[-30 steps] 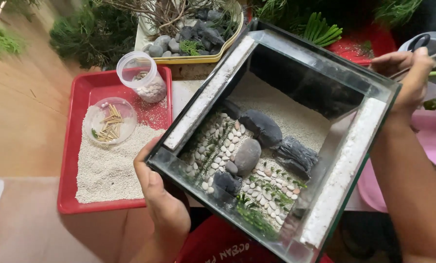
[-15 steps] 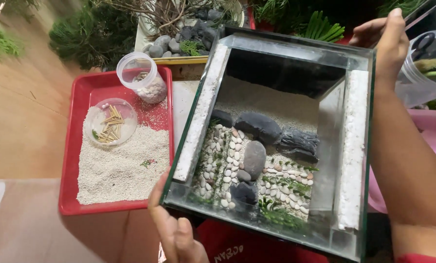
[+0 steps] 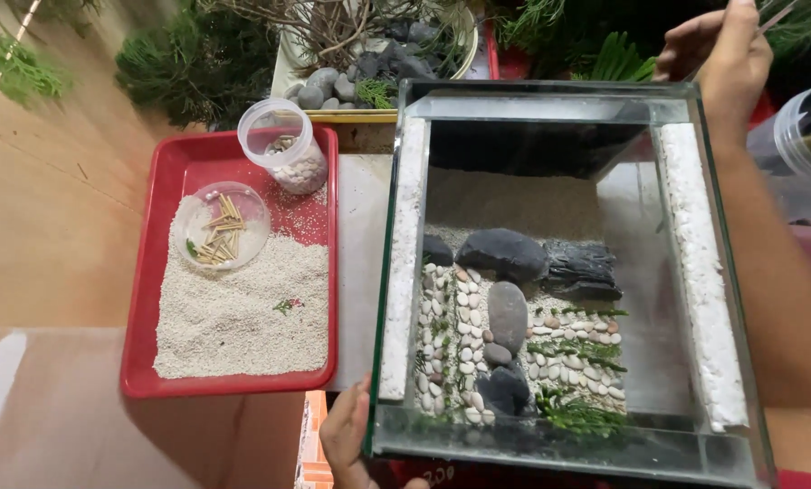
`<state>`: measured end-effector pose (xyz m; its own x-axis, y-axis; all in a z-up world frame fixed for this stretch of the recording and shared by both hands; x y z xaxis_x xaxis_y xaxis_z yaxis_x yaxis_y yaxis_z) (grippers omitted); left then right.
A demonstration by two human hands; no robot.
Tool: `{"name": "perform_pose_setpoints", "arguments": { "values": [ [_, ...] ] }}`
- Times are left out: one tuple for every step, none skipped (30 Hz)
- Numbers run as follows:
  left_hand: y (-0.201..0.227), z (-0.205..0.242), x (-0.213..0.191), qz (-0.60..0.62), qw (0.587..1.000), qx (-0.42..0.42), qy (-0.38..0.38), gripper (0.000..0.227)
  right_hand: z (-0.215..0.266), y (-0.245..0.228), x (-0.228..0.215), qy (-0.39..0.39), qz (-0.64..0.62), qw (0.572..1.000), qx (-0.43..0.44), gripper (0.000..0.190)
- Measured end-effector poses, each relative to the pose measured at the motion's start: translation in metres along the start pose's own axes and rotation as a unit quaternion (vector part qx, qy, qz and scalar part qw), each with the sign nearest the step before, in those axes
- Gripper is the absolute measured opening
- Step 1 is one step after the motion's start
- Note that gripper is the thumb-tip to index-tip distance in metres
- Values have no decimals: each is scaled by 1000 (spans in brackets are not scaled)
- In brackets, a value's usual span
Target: Assembling a miniature landscape inside a glass container using sand, stones, and artificial plants.
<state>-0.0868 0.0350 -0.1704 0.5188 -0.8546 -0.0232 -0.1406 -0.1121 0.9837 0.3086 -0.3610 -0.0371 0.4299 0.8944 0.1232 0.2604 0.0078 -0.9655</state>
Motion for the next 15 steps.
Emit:
{"name": "perform_pose_setpoints", "arguments": {
  "values": [
    [-54,13,-17,-1,983,-177,37,31,-2,2,3,-8,4,1000,10,52],
    [-16,10,-1,-2,983,-178,38,31,-2,4,-1,-9,5,1000,11,52],
    [31,4,14,-17,998,4,64,31,-3,6,-2,-37,29,999,-7,54],
    [78,2,30,-32,978,186,91,31,-4,7,-2,-65,54,996,-25,56],
    [81,-3,31,-33,978,186,92,31,0,2,-4,-66,53,996,-25,56],
    [85,-9,32,-19,976,197,89,29,3,-3,-5,-76,93,993,-17,55],
    [89,-15,35,-5,974,208,88,29,4,-7,-6,-85,134,987,-10,55],
    [92,-25,34,-5,974,208,89,29,8,-14,-5,-87,133,987,-10,55],
    [97,-34,35,-8,967,246,69,27,15,-21,-7,-111,172,978,-30,55],
    [101,-42,36,-11,958,284,49,26,21,-28,-10,-136,210,967,-49,55],
    [100,-45,36,-11,958,283,49,26,28,-37,-10,-136,211,967,-48,55],
    [100,-47,37,-25,950,309,22,18,36,-45,-10,-151,245,956,-53,56],
    [100,-48,39,-41,941,335,-4,12,44,-54,-8,-168,278,944,-57,57],
    [103,-51,36,-42,942,332,-2,12,48,-56,-7,-170,279,943,-55,57],
    [105,-54,37,-55,938,339,-50,12,52,-59,-7,-162,278,945,-63,56]
  ]
}}
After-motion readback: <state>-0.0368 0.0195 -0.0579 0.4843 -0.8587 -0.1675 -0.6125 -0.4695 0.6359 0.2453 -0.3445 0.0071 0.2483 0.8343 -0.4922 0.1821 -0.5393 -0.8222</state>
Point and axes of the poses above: each hand's wrist, its own z-axis away from the middle knuckle, its own x-axis out of the palm, y = z × x, the point moved 3 cm from there along -z, towards the middle knuckle, and after that the axes turned 5 degrees about y, right-handed, at the moved point
